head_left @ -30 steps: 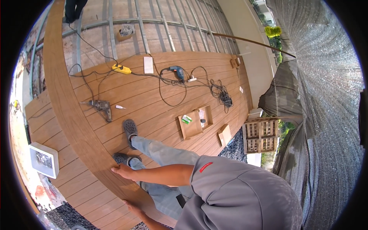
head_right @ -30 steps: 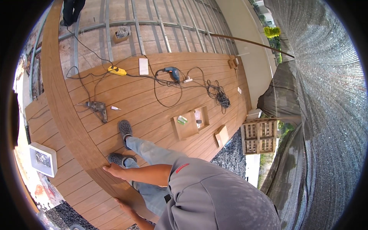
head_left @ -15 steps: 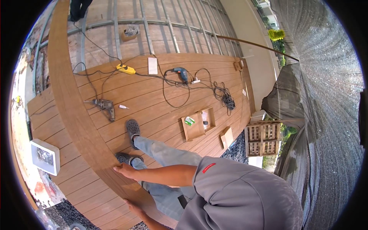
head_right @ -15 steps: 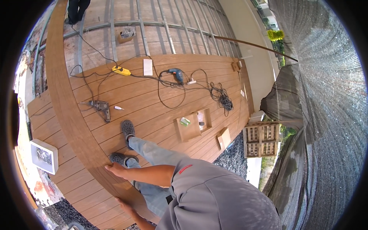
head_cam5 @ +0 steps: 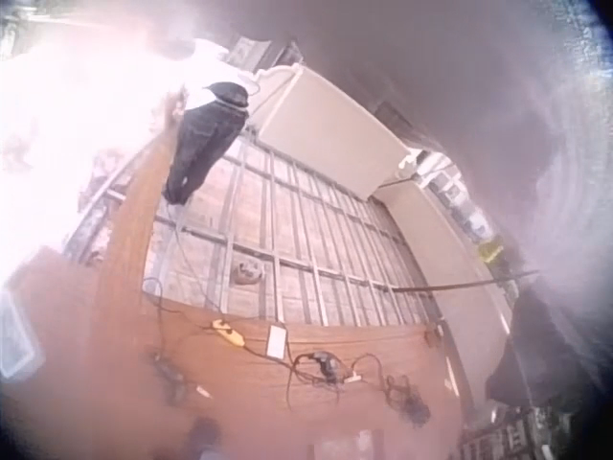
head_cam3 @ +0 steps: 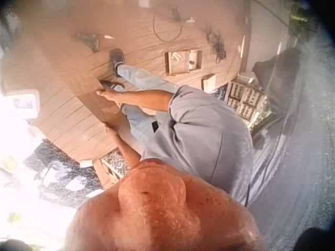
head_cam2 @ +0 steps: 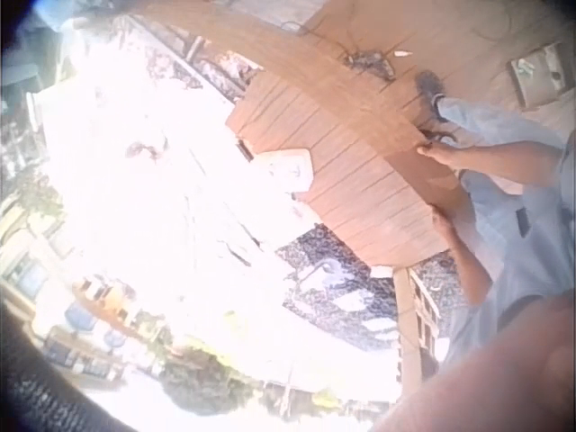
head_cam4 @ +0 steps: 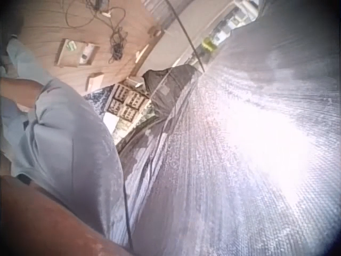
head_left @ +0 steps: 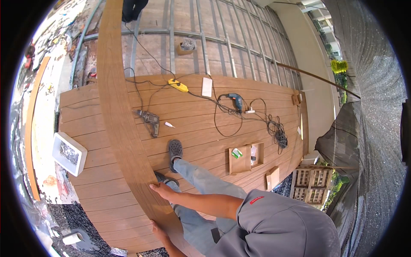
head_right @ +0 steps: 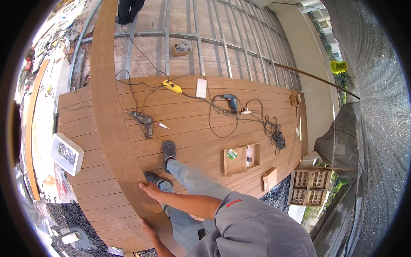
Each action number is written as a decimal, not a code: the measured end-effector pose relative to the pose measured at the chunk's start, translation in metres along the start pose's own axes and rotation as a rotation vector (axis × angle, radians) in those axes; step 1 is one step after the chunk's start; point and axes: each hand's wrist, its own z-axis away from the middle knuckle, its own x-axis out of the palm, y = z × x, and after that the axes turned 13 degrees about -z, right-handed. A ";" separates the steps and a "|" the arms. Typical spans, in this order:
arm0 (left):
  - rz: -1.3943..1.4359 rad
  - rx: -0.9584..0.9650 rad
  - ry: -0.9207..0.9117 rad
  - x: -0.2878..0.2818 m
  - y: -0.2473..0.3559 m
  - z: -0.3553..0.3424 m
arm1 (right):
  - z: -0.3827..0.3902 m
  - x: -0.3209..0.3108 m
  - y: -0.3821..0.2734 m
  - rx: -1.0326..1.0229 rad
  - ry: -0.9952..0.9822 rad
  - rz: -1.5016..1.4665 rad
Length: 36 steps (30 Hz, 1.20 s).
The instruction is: The person positions and aligns a composite decking plank onto a metal frame by hand and then secures it using a drill and mounting clips.
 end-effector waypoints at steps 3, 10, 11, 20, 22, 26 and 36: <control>-0.019 -0.021 0.064 0.007 0.006 -0.001 | 0.006 0.001 -0.001 0.020 -0.089 -0.030; -0.010 0.014 0.111 0.005 0.029 0.012 | -0.007 -0.012 0.021 0.054 -0.084 -0.017; -0.011 0.014 0.109 0.008 0.022 0.009 | -0.010 -0.015 0.020 0.062 -0.090 -0.033; -0.049 -0.015 0.116 0.021 0.023 0.011 | -0.015 -0.029 0.018 0.081 -0.071 -0.074; -0.039 -0.013 0.098 0.021 0.027 0.011 | -0.020 -0.033 0.023 0.071 -0.083 -0.112; -0.053 -0.010 0.095 0.021 0.032 0.012 | -0.025 -0.039 0.025 0.111 -0.126 -0.134; -0.114 -0.004 0.139 0.021 0.019 0.007 | -0.017 -0.031 0.021 0.122 -0.165 -0.167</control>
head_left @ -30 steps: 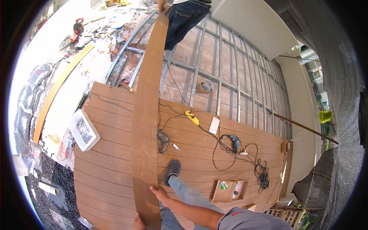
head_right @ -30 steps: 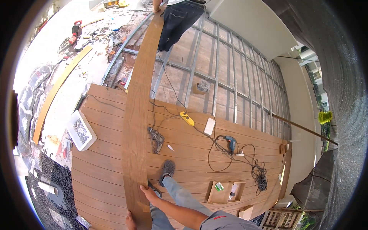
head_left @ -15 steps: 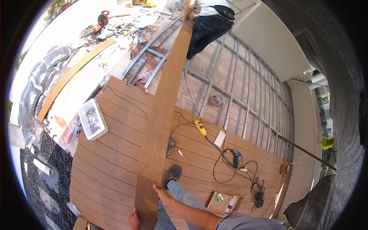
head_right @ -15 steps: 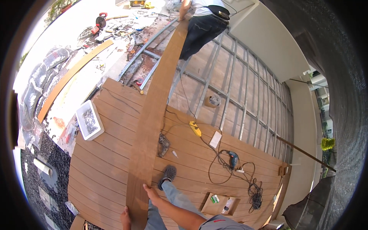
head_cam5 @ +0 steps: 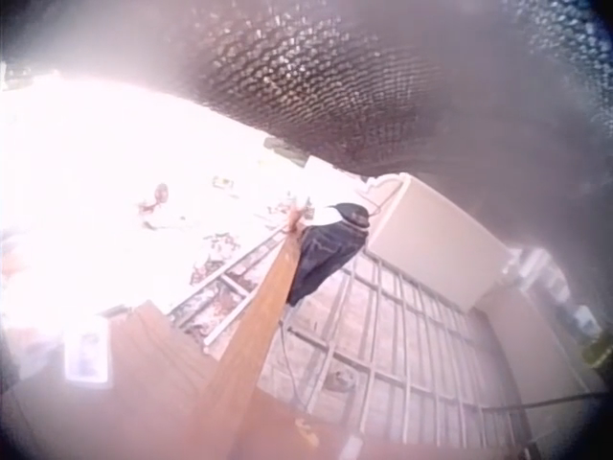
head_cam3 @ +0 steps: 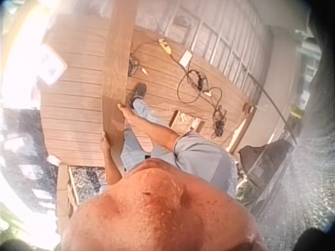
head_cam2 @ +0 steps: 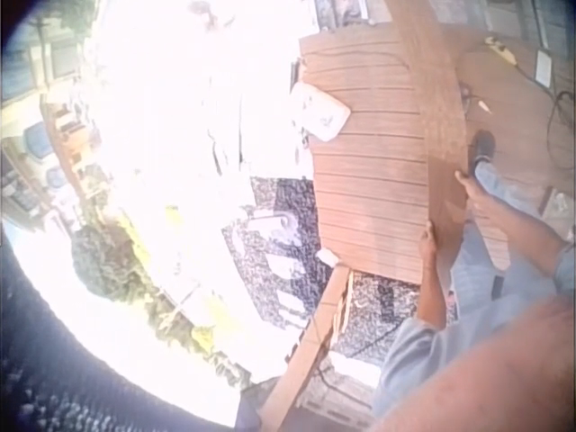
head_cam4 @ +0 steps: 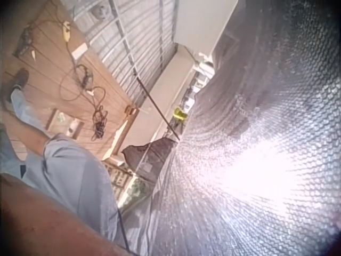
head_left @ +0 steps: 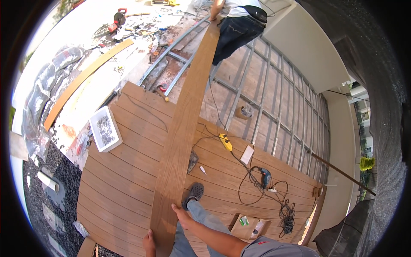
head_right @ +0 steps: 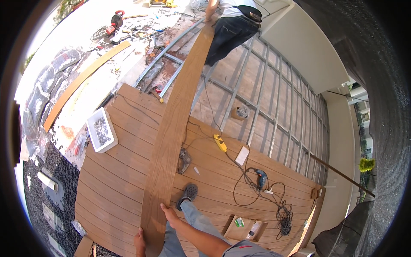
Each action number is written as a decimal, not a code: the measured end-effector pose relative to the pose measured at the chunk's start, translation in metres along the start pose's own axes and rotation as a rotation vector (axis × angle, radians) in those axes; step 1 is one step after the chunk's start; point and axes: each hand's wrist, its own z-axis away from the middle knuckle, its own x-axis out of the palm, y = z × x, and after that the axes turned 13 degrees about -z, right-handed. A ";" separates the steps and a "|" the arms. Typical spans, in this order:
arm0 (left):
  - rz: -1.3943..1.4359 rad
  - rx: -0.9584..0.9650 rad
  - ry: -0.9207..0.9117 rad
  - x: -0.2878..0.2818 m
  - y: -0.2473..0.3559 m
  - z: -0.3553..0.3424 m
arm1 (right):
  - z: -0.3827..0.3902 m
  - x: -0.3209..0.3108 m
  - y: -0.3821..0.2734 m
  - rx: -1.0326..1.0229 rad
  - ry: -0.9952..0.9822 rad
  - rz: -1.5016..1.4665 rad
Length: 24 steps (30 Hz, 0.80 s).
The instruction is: The person positions and aligns a composite decking plank onto a metal frame by hand and then secures it using a drill and mounting clips.
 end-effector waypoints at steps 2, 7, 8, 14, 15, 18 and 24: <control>0.008 -0.002 0.004 -0.001 -0.005 0.000 | 0.002 0.004 0.002 0.007 0.005 0.010; -0.001 0.053 -0.111 0.003 0.012 -0.004 | -0.017 -0.022 0.001 -0.087 0.087 0.062; 0.068 0.082 -0.103 0.008 0.019 -0.004 | -0.020 -0.038 0.004 -0.071 0.075 0.078; 0.212 0.053 -0.159 -0.001 -0.009 -0.007 | -0.001 0.029 0.005 -0.196 0.033 0.123; 0.213 0.011 -0.104 -0.004 -0.007 -0.007 | -0.005 0.026 0.011 -0.213 0.094 0.061; 0.099 -0.019 -0.178 -0.006 0.008 -0.006 | -0.013 0.013 0.009 -0.184 0.176 0.109; 0.100 -0.002 -0.200 -0.015 0.005 -0.007 | -0.001 0.025 0.006 -0.182 0.284 0.190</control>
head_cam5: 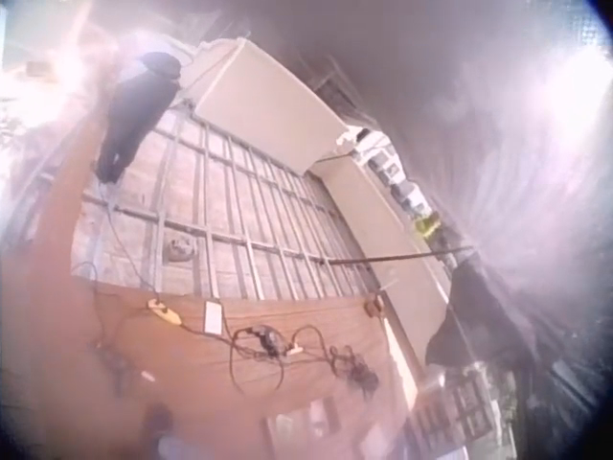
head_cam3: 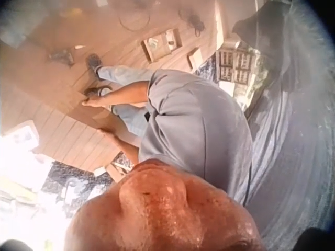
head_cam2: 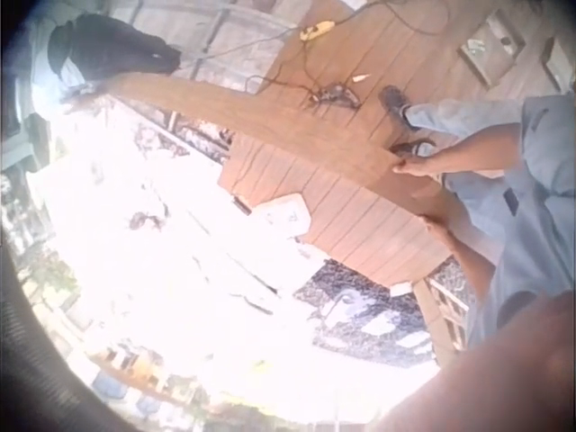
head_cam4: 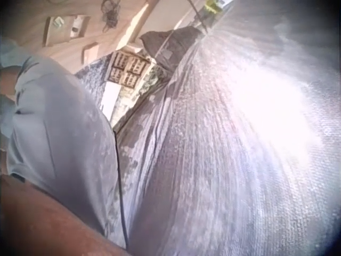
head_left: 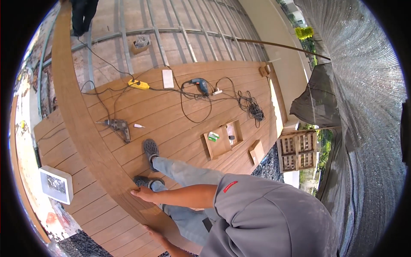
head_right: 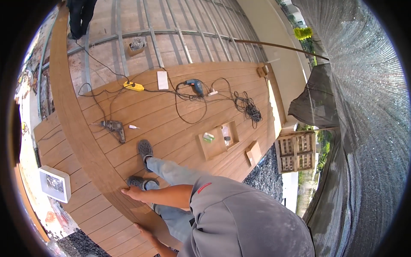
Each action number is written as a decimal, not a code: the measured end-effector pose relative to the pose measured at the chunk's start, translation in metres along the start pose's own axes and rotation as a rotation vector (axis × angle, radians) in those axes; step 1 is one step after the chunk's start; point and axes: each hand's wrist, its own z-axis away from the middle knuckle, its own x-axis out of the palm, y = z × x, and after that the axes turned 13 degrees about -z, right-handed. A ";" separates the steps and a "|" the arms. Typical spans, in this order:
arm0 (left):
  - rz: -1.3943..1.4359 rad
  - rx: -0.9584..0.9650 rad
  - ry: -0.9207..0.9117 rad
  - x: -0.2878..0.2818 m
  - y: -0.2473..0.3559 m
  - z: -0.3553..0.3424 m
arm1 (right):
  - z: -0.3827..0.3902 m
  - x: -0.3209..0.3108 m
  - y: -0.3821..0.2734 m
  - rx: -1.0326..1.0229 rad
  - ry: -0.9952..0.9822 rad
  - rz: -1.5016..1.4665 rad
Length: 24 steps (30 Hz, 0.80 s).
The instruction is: The person positions and aligns a composite decking plank onto a metal frame by hand and then secures it using a drill and mounting clips.
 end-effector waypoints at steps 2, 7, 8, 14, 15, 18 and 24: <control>-0.011 -0.025 0.000 -0.006 -0.008 -0.003 | 0.013 0.004 -0.014 0.056 0.006 0.094; 0.052 0.006 -0.008 -0.003 0.001 0.001 | 0.009 0.000 -0.021 0.063 -0.054 0.045; 0.067 0.006 0.018 -0.007 0.005 0.003 | 0.008 0.007 -0.023 0.059 -0.111 0.020; 0.016 0.020 -0.038 0.025 0.006 -0.012 | -0.031 -0.021 0.013 0.017 -0.084 -0.013; 0.070 0.014 0.000 0.026 0.001 -0.013 | -0.032 -0.030 0.012 0.075 -0.133 -0.014; 0.265 0.144 0.059 0.020 0.005 -0.012 | -0.002 -0.012 -0.015 -0.007 -0.192 -0.056; 0.159 0.067 0.122 0.005 -0.031 -0.012 | 0.038 0.012 -0.055 0.243 -0.226 0.050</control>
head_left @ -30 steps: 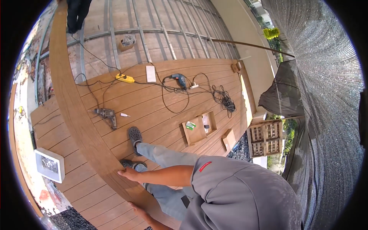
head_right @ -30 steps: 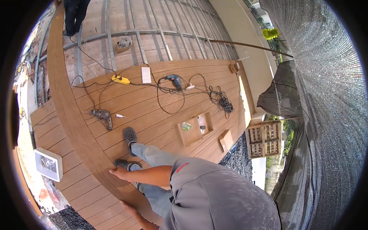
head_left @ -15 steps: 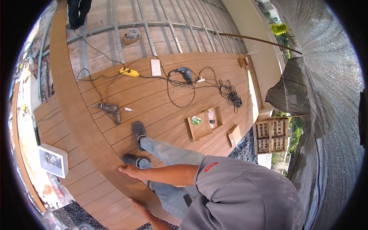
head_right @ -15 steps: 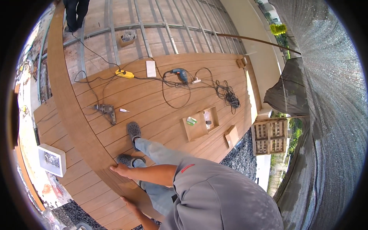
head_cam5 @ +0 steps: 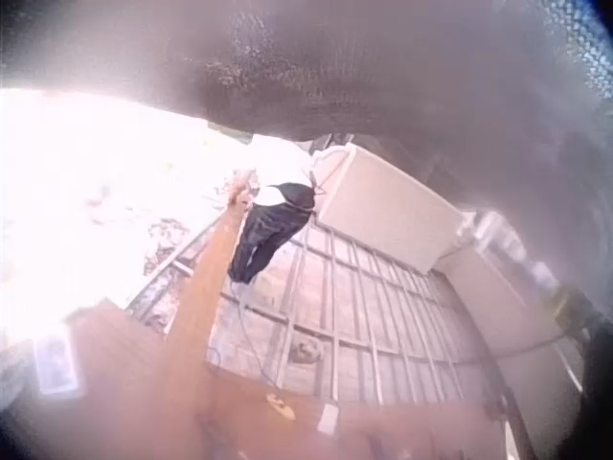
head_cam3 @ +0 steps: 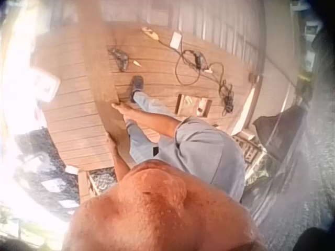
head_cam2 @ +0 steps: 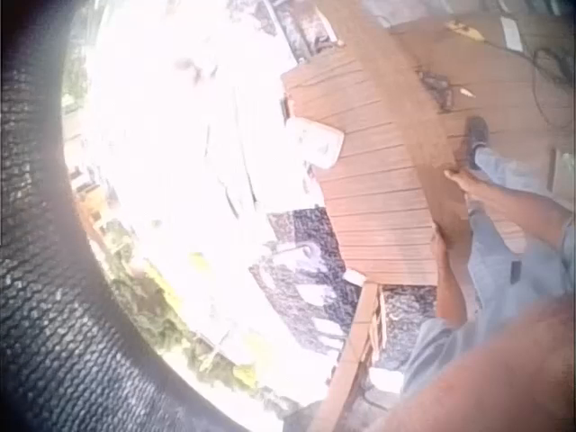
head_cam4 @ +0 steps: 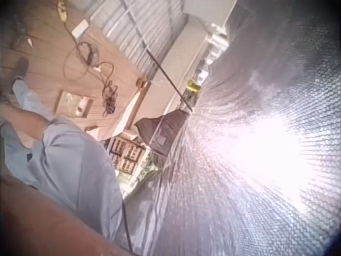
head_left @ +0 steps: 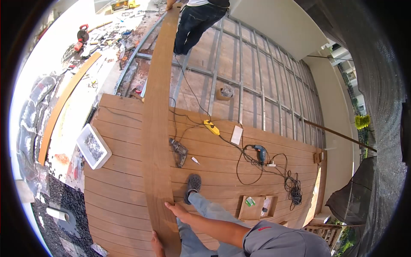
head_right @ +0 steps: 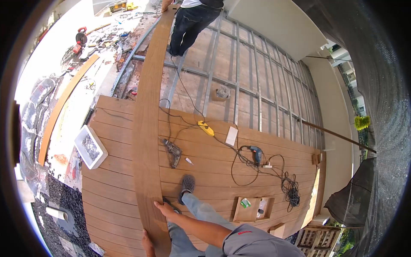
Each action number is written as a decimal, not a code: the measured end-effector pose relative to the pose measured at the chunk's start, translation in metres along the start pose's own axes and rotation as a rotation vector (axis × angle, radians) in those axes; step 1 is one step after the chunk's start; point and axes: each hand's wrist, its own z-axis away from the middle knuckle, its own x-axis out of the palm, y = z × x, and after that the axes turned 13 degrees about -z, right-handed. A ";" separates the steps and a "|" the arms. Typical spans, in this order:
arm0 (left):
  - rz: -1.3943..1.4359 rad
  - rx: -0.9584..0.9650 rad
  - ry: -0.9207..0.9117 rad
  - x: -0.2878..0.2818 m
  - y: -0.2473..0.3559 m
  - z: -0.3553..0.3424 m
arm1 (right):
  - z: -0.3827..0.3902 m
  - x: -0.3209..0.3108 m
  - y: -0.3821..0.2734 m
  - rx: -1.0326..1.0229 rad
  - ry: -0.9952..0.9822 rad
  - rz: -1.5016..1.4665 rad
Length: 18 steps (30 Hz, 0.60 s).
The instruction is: The person positions and aligns a composite decking plank onto a metal frame by hand and then secures it using a drill and mounting clips.
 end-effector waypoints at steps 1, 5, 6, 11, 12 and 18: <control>-0.019 -0.032 -0.033 0.019 0.012 -0.004 | -0.023 -0.027 0.011 -0.072 0.002 0.014; -0.077 -0.048 -0.009 0.031 0.018 -0.003 | -0.035 -0.045 0.015 -0.097 -0.096 -0.039; -0.071 -0.054 -0.005 0.030 0.017 -0.001 | -0.033 -0.046 0.012 -0.093 -0.099 -0.031; -0.157 -0.026 0.058 0.015 0.035 0.016 | -0.031 -0.047 -0.044 0.013 -0.363 -0.228; -0.149 -0.034 0.066 0.017 0.035 0.015 | -0.044 -0.053 -0.063 -0.061 -0.398 -0.249; -0.184 -0.121 0.036 0.019 -0.004 0.008 | -0.068 -0.012 -0.134 -0.172 -0.311 -0.397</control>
